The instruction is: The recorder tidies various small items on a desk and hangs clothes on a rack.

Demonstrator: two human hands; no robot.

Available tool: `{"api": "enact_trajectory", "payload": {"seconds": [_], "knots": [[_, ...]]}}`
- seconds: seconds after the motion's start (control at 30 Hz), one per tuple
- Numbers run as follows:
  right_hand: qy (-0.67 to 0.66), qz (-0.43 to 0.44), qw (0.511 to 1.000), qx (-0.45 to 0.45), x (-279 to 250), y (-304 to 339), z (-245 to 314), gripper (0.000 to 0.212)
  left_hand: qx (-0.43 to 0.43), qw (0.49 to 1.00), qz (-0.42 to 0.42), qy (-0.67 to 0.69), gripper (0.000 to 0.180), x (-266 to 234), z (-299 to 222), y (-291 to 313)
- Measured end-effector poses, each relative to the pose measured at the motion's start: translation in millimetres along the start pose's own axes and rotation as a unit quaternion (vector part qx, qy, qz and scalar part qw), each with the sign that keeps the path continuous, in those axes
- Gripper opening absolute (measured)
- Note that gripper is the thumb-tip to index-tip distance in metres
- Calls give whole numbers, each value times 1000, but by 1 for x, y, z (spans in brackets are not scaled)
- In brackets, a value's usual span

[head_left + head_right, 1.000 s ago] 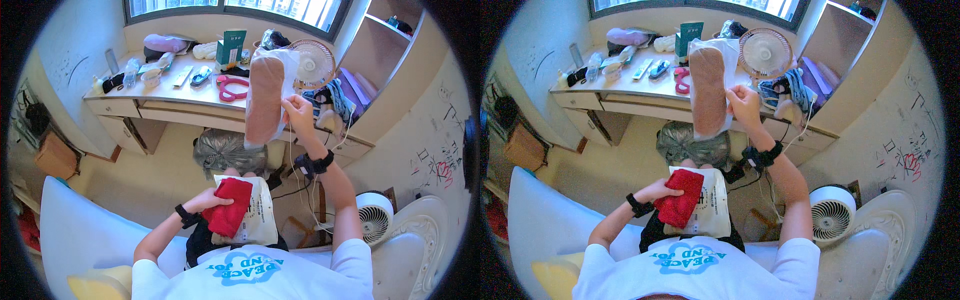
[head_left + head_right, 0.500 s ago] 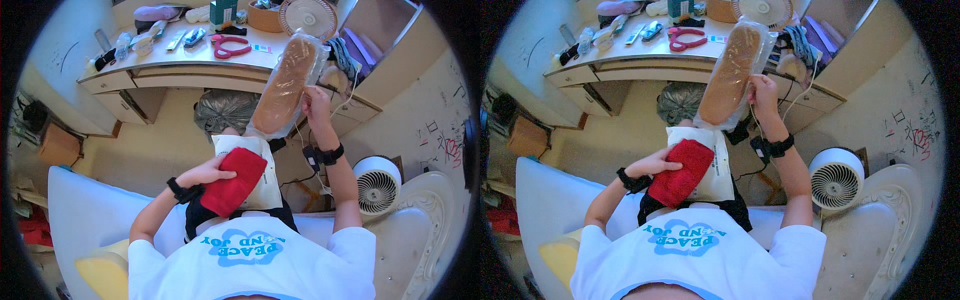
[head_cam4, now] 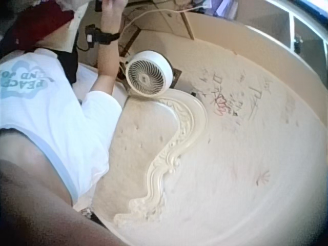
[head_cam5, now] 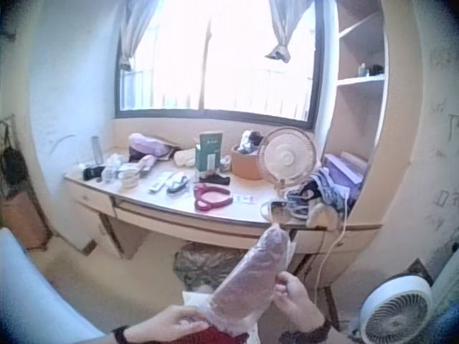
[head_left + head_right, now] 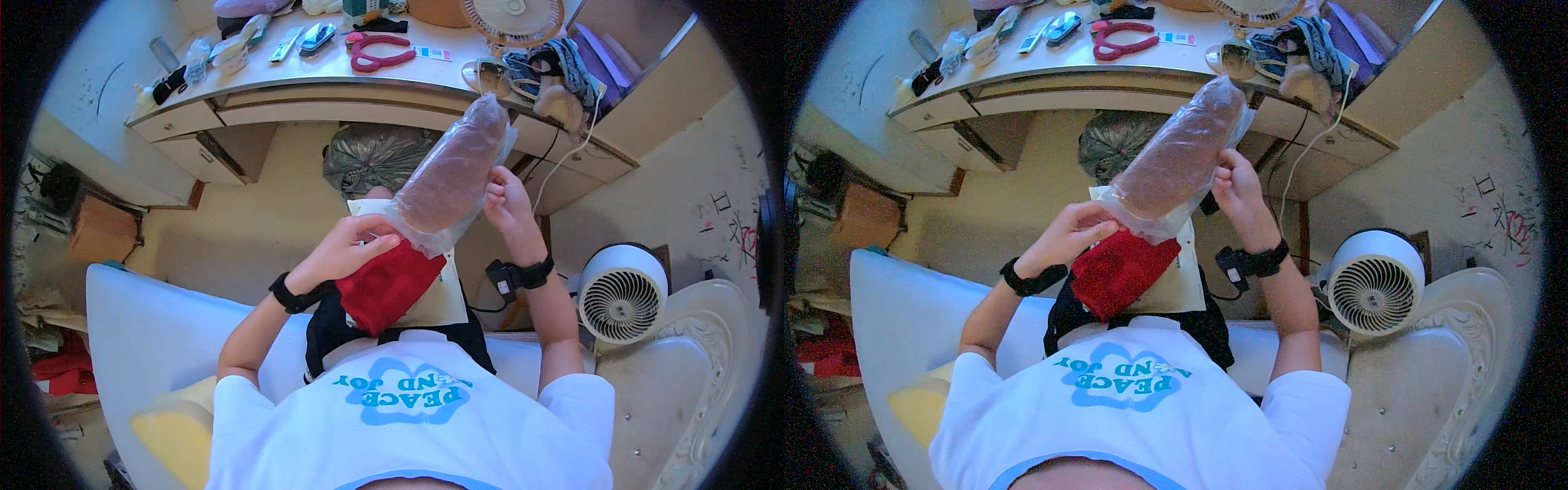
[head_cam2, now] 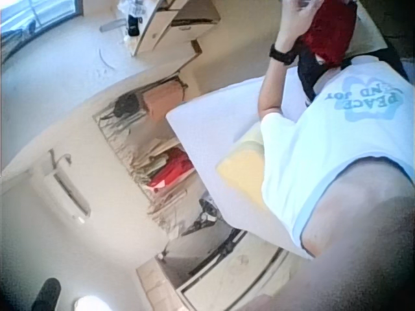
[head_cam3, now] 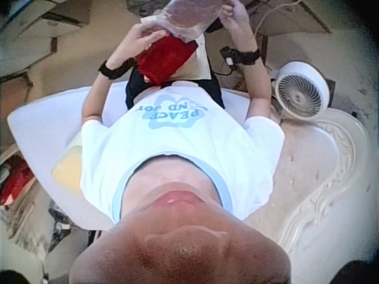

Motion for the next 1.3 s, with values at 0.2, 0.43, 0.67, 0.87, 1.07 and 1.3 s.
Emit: {"api": "enact_trajectory", "payload": {"seconds": [0.2,0.43,0.67,0.87,1.07,1.3], "knots": [[-2,-39,999,32,-2,-14,-29,7,-53,996,-57,42,20,1,-3,7],[-2,-57,997,49,-14,-13,-53,10,-63,991,-101,61,22,1,-15,14],[51,-57,996,-49,-21,-2,-62,7,-162,976,-135,54,19,-8,0,14],[40,-43,997,-59,-15,4,-60,7,-112,976,-163,94,15,-12,6,12],[248,25,968,-11,-29,4,-64,13,-25,960,-217,176,14,-10,-9,7],[780,5,561,-277,18,45,-56,19,21,968,-175,178,13,5,-17,-3]]}}
Point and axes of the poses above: each hand's wrist, its own y-axis away from the middle knuckle, its own x-axis out of the palm, z = x × y, the point moved 3 cm from there along -y, towards the middle knuckle, and after that the axes turned 6 degrees about z, right-handed, at the moved point
